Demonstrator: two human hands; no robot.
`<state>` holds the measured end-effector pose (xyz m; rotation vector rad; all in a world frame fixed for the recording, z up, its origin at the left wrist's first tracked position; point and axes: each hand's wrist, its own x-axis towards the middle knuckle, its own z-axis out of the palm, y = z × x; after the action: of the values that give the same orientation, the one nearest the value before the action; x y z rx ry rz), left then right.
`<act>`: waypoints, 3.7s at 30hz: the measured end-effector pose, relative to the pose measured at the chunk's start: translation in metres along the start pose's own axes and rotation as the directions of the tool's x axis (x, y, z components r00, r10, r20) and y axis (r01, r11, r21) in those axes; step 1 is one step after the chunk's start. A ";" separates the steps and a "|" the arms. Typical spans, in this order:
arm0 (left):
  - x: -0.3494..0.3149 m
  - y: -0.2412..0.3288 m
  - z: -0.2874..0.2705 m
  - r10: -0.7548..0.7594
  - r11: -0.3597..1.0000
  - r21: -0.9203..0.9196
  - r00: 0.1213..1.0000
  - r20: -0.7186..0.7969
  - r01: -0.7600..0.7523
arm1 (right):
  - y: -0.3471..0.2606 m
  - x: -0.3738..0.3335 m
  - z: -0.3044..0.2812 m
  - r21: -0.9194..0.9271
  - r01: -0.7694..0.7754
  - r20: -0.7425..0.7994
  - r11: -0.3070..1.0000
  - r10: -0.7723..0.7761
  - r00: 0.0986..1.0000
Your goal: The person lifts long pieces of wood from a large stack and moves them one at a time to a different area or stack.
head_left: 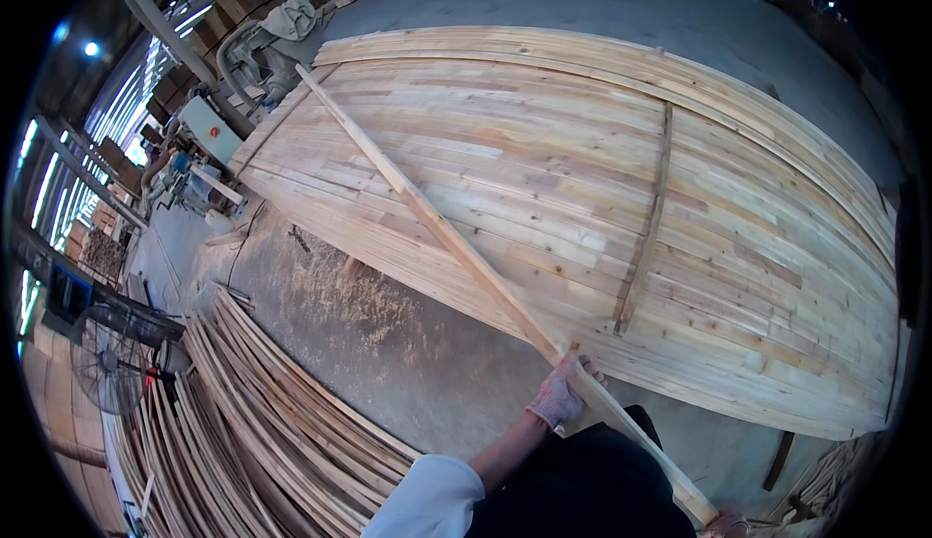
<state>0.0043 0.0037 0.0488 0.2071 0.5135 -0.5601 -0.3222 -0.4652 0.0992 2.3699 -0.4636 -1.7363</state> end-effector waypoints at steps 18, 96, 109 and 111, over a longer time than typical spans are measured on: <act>-0.042 -0.114 -0.016 0.200 0.976 -0.120 0.962 0.183 -0.180 | 0.116 0.073 -0.010 0.319 0.140 -0.276 0.937 -0.050 0.960; -0.042 0.029 -0.029 -0.131 0.609 0.793 0.986 0.106 -0.004 | -0.371 -0.098 -0.333 -0.233 0.869 -0.734 0.436 -0.665 0.138; -0.076 0.201 -0.088 0.452 0.835 0.259 0.874 0.181 -0.485 | -0.170 -0.033 -0.261 0.484 0.558 -0.432 0.674 -0.370 0.822; -0.070 0.180 -0.088 0.170 0.966 0.160 0.964 0.202 -0.204 | -0.198 -0.037 -0.262 0.637 0.576 -0.415 0.512 -0.401 0.816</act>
<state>0.0175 0.2130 0.0184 0.3673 0.2566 -0.4345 -0.0543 -0.2797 0.1518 3.5611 -0.5838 -1.6262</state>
